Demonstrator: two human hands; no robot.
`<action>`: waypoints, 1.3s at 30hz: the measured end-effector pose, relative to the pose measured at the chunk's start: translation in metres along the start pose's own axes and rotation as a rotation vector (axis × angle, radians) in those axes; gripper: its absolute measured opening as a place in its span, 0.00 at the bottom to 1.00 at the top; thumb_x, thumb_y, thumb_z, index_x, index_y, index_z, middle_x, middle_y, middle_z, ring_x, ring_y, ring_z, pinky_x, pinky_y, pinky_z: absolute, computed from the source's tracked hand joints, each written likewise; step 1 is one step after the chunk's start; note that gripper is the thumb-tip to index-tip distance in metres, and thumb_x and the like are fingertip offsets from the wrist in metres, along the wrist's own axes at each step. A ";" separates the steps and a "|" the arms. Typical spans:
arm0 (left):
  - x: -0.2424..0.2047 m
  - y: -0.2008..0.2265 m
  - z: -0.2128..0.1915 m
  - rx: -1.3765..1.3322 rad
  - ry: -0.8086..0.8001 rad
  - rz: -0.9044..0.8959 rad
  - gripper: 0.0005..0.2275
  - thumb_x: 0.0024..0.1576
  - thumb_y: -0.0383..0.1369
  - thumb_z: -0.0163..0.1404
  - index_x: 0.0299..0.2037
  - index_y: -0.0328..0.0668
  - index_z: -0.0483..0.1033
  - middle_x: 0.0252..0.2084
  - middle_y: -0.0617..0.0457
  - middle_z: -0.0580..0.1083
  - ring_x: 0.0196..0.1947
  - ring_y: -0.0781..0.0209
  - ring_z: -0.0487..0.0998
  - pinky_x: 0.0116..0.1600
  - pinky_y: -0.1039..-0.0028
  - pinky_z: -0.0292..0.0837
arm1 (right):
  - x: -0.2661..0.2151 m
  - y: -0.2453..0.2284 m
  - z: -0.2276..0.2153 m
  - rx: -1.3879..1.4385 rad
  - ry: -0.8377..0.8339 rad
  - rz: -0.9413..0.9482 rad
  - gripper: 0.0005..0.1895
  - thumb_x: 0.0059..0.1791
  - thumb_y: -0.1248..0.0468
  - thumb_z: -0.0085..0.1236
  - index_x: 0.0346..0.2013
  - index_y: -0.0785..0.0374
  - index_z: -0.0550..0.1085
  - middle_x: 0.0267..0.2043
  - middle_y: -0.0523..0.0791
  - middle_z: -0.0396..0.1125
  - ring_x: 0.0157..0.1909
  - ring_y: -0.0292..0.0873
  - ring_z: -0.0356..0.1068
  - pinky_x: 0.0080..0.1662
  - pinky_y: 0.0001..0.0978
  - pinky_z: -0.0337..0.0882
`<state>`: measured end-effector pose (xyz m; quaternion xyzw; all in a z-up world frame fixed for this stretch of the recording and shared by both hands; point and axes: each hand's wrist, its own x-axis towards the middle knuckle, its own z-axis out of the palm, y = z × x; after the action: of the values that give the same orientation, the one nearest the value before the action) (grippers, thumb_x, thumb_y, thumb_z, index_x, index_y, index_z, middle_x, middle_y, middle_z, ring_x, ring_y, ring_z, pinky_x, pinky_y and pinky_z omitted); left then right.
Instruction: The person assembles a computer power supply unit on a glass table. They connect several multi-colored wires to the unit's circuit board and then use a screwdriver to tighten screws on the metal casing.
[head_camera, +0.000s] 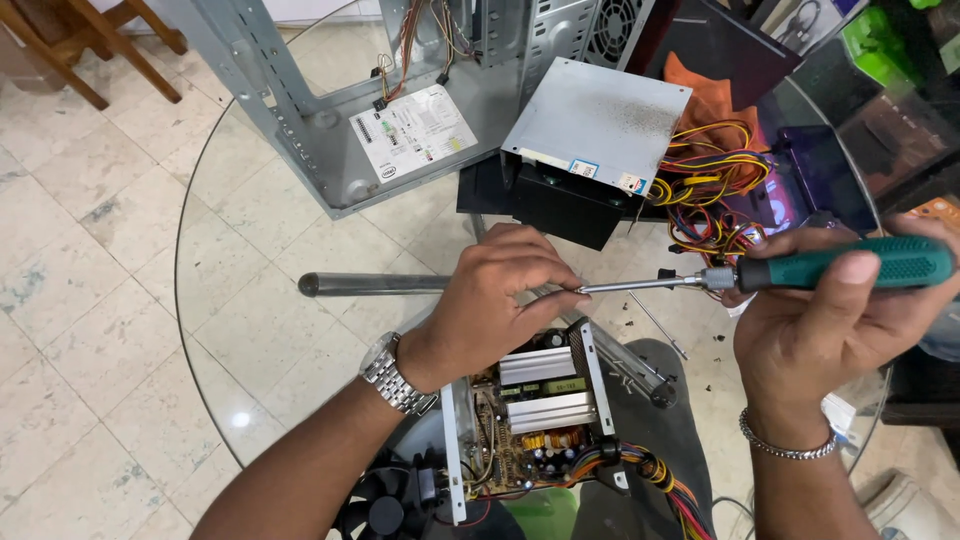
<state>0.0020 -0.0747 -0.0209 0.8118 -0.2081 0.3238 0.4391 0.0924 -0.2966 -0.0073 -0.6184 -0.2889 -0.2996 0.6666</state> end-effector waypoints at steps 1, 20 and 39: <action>0.000 0.000 0.000 0.019 0.004 0.005 0.04 0.54 0.26 0.64 0.35 0.35 0.81 0.33 0.49 0.81 0.36 0.57 0.79 0.48 0.66 0.73 | 0.000 -0.003 0.001 -0.012 -0.031 0.008 0.20 0.64 0.52 0.45 0.60 0.62 0.53 0.33 0.57 0.57 0.31 0.54 0.64 0.37 0.40 0.66; -0.002 -0.015 0.001 0.203 -0.009 -0.016 0.06 0.54 0.28 0.63 0.32 0.37 0.78 0.32 0.52 0.79 0.36 0.56 0.76 0.47 0.63 0.70 | -0.007 0.013 -0.001 0.078 -0.252 -0.093 0.15 0.64 0.70 0.40 0.58 0.69 0.46 0.43 0.77 0.57 0.38 0.67 0.63 0.41 0.58 0.73; 0.000 -0.017 -0.005 0.214 -0.045 -0.061 0.06 0.53 0.28 0.63 0.31 0.39 0.77 0.31 0.53 0.78 0.35 0.58 0.75 0.46 0.65 0.69 | -0.010 0.010 -0.012 -0.032 -0.237 0.080 0.36 0.66 0.71 0.50 0.81 0.60 0.40 0.58 0.71 0.65 0.55 0.60 0.72 0.53 0.51 0.82</action>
<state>0.0112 -0.0616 -0.0291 0.8671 -0.1571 0.3125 0.3548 0.0934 -0.3072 -0.0226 -0.6713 -0.3359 -0.2019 0.6291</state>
